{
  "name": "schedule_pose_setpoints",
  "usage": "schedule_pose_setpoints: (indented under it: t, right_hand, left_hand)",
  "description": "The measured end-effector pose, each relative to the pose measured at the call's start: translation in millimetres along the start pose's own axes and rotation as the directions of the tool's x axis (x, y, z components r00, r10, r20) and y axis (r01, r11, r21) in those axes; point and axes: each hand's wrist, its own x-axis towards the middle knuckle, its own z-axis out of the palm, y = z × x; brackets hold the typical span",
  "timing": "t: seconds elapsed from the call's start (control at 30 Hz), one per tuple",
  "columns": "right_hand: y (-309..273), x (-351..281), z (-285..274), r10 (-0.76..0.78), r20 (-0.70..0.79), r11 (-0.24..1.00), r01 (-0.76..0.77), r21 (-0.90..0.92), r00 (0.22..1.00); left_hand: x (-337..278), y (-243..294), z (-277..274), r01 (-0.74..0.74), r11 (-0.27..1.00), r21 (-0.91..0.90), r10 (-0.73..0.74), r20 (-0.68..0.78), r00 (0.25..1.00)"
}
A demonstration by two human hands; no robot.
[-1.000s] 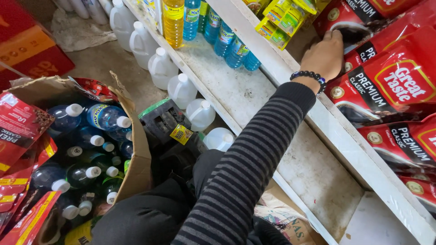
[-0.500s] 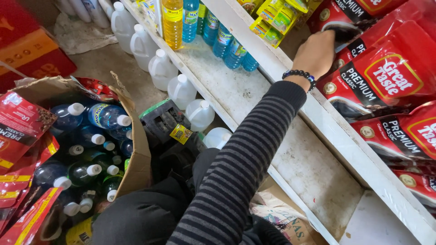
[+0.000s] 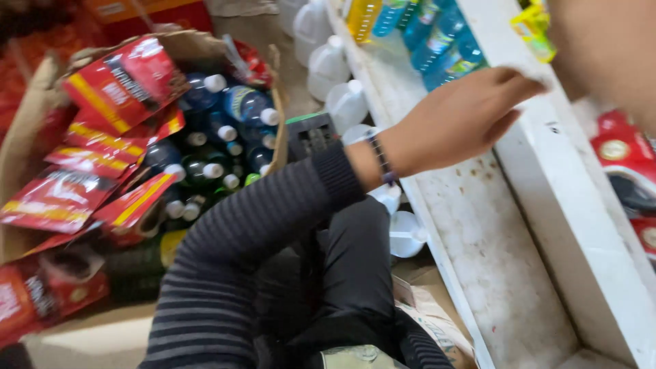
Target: Stocking packets of coffee onto a store shelf from a box on the floor.
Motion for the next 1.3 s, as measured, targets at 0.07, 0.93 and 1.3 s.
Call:
schedule_pose_setpoints:
  t: [0.07, 0.93, 1.3]
  right_hand:
    - [-103, 71, -82, -0.04, -0.032, 0.999, 0.041, 0.027, 0.999]
    - [-560, 206, 36, -0.075, -0.112, -0.017, 0.111, 0.994, 0.991]
    - [-569, 207, 43, -0.101, -0.166, -0.084, 0.158, 0.984, 0.981]
  left_hand:
    - [-40, 11, -57, 0.092, 0.994, 0.05, -0.097, 0.122, 0.988]
    - [-342, 74, -282, 0.898, 0.367, 0.242, -0.463, -0.79, 0.402]
    - [-371, 68, -333, 0.825, 0.172, 0.538, -0.49, -0.68, 0.546]
